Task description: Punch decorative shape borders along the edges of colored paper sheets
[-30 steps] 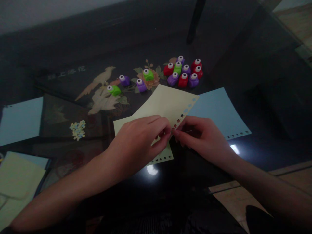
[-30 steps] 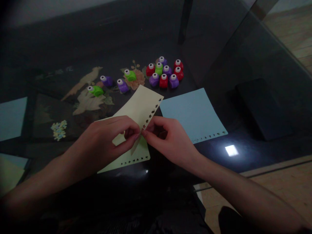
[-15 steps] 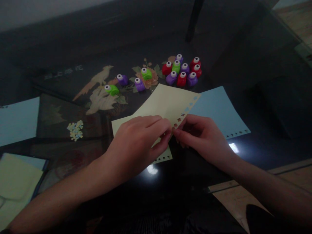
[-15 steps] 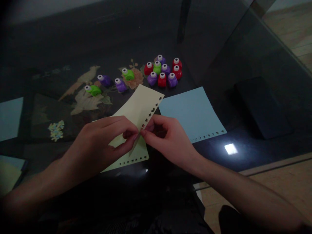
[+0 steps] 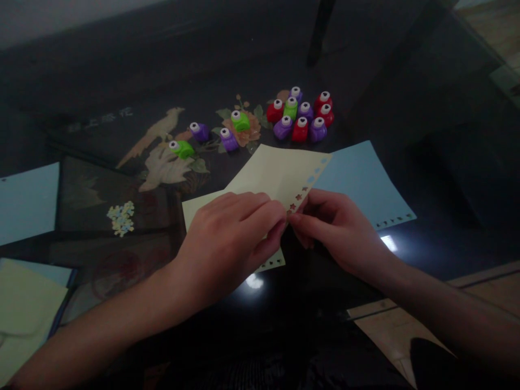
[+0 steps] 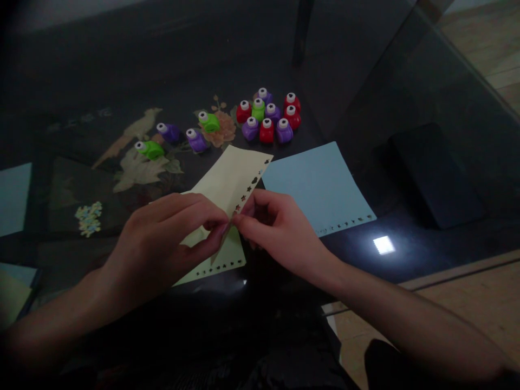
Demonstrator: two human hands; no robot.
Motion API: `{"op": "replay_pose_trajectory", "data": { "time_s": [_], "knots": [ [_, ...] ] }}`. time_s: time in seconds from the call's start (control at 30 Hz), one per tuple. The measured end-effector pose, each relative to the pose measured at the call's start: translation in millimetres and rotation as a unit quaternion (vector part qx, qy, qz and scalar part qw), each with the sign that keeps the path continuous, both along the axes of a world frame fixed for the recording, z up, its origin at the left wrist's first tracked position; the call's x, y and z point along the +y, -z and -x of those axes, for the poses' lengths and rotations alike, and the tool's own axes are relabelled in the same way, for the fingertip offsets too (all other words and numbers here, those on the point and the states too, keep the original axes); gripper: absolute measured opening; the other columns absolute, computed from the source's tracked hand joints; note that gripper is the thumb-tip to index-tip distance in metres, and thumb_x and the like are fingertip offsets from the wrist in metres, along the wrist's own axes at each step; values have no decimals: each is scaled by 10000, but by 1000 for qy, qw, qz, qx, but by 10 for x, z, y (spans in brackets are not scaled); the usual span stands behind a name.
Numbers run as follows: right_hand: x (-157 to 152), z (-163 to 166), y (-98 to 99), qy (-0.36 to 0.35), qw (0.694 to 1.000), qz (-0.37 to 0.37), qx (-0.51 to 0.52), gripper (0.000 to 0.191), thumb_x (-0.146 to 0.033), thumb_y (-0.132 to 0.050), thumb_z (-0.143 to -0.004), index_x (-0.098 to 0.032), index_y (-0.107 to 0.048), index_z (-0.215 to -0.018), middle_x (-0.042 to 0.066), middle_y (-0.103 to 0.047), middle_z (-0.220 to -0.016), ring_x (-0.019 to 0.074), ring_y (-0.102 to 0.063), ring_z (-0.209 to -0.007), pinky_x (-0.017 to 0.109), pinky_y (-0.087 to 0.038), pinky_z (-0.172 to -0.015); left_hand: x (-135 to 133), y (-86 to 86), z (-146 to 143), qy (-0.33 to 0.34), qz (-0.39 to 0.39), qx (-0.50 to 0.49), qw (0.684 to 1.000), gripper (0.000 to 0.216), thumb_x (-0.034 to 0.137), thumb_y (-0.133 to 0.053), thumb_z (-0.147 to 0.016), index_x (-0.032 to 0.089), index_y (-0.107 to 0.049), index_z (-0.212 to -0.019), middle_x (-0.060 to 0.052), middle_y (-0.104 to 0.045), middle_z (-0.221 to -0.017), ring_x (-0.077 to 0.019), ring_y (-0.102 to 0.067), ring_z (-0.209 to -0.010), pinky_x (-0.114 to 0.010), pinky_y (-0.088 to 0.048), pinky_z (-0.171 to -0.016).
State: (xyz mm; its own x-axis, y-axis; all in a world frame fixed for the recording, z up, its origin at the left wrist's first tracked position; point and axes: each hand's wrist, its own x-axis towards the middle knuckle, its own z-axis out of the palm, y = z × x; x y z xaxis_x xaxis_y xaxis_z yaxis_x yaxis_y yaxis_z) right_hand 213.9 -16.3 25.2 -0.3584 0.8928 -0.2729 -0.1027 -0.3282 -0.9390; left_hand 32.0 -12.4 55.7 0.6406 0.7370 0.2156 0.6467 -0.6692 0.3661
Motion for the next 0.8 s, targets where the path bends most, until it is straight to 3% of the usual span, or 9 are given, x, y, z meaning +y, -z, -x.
{"op": "replay_pose_trajectory", "data": {
  "time_s": [0.4, 0.57, 0.8],
  "knots": [
    [13, -19, -22, -10, 1000, 1, -9, 169, -277, -671, -810, -177, -583, -706, -57, -524, -569, 73, -466, -497, 209, -368, -461, 13, -8, 1, -19, -9, -29, 999, 116, 174, -553, -888, 181, -599, -781, 5, -636, -710, -131, -590, -657, -250, -448, -621],
    [44, -42, -95, 8, 994, -73, -75, 128, -233, -639, -817, -181, -590, -710, -38, -573, -618, 88, -506, -535, 223, -415, -501, 39, -107, 37, -42, 27, -57, 997, 92, 134, -574, -859, 183, -593, -784, 30, -630, -721, -99, -586, -648, -214, -431, -608],
    [53, -190, -152, 60, 973, -192, -114, 56, -188, -637, -832, -224, -672, -807, 3, -698, -837, 158, -653, -806, 277, -536, -702, 40, -279, 107, -61, 91, -95, 989, 91, 112, -594, -824, 189, -603, -777, 56, -618, -705, -77, -570, -619, -183, -439, -617]
  ]
}}
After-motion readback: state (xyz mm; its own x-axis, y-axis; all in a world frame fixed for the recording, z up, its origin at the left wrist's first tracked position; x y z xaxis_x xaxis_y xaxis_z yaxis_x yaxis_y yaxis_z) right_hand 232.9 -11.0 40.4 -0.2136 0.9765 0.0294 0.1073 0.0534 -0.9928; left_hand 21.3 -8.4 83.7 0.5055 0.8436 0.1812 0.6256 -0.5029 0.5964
